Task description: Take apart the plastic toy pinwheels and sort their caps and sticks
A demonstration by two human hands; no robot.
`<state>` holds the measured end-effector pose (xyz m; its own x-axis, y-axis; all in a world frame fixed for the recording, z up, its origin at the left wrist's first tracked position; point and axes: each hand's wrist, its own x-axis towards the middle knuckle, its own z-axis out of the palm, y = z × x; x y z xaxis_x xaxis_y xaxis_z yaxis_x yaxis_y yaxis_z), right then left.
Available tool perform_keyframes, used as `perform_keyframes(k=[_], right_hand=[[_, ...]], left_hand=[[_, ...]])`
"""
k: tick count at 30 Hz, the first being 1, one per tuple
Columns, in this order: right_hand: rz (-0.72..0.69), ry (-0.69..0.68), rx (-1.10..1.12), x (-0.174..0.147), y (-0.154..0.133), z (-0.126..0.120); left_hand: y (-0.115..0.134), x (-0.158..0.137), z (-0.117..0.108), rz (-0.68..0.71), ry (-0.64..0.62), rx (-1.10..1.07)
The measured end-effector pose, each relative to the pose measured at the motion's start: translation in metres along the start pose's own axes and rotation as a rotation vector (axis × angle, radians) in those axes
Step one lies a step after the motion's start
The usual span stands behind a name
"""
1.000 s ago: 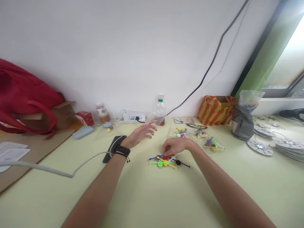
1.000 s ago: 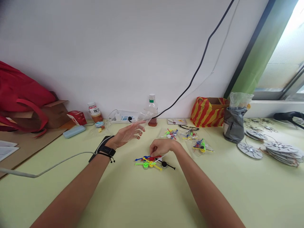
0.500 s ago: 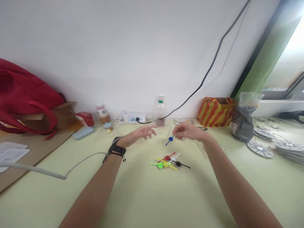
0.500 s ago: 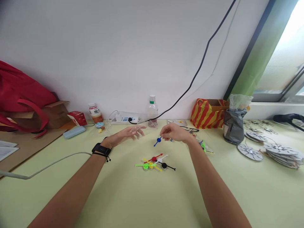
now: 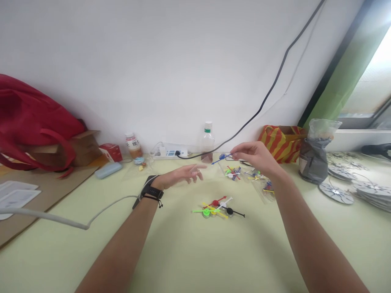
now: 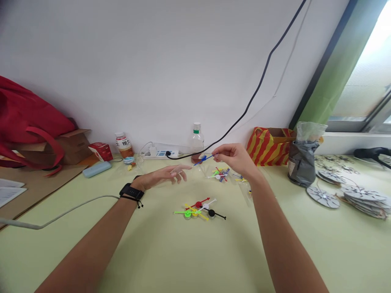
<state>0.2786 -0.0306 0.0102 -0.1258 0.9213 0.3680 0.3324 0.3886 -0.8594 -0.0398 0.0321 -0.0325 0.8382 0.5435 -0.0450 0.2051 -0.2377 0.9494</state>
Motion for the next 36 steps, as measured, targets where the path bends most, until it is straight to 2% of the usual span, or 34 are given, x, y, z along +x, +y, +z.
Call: perform_keyframes(k=[4,7,9,11,14,20,29,31,33,35,36], right_hand=[[0.015,-0.171,-0.008,0.002,0.001,0.015],[0.005,-0.243,-0.076,0.004,0.004,0.023],[-0.033,-0.241,-0.165,0.006,0.005,0.027],[-0.079,-0.175,-0.273,0.007,0.006,0.027],[-0.075,-0.105,-0.358,0.006,0.003,0.024],[0.060,-0.343,-0.217,0.001,0.002,0.017],[-0.021,-0.241,0.008,0.007,0.009,0.029],[0.022,-0.155,0.002,0.009,0.015,0.030],[0.116,-0.079,-0.088,0.011,0.024,0.028],[0.206,-0.149,-0.250,0.012,0.034,0.026],[0.227,-0.263,-0.328,0.011,0.039,0.026]], left_hand=[[0.003,0.003,0.009,-0.029,-0.035,-0.114],[0.000,0.007,0.015,-0.040,-0.038,-0.179],[-0.004,0.010,0.018,-0.044,-0.034,-0.216],[-0.009,0.013,0.021,-0.044,-0.034,-0.261],[-0.017,0.018,0.026,-0.029,-0.040,-0.352],[-0.027,0.023,0.029,-0.015,-0.008,-0.472],[-0.033,0.030,0.032,-0.163,-0.048,-0.690],[-0.038,0.033,0.033,-0.167,-0.019,-0.717],[-0.044,0.037,0.032,-0.161,0.070,-0.735],[-0.050,0.042,0.031,-0.142,0.230,-0.749],[-0.053,0.044,0.030,-0.127,0.319,-0.754]])
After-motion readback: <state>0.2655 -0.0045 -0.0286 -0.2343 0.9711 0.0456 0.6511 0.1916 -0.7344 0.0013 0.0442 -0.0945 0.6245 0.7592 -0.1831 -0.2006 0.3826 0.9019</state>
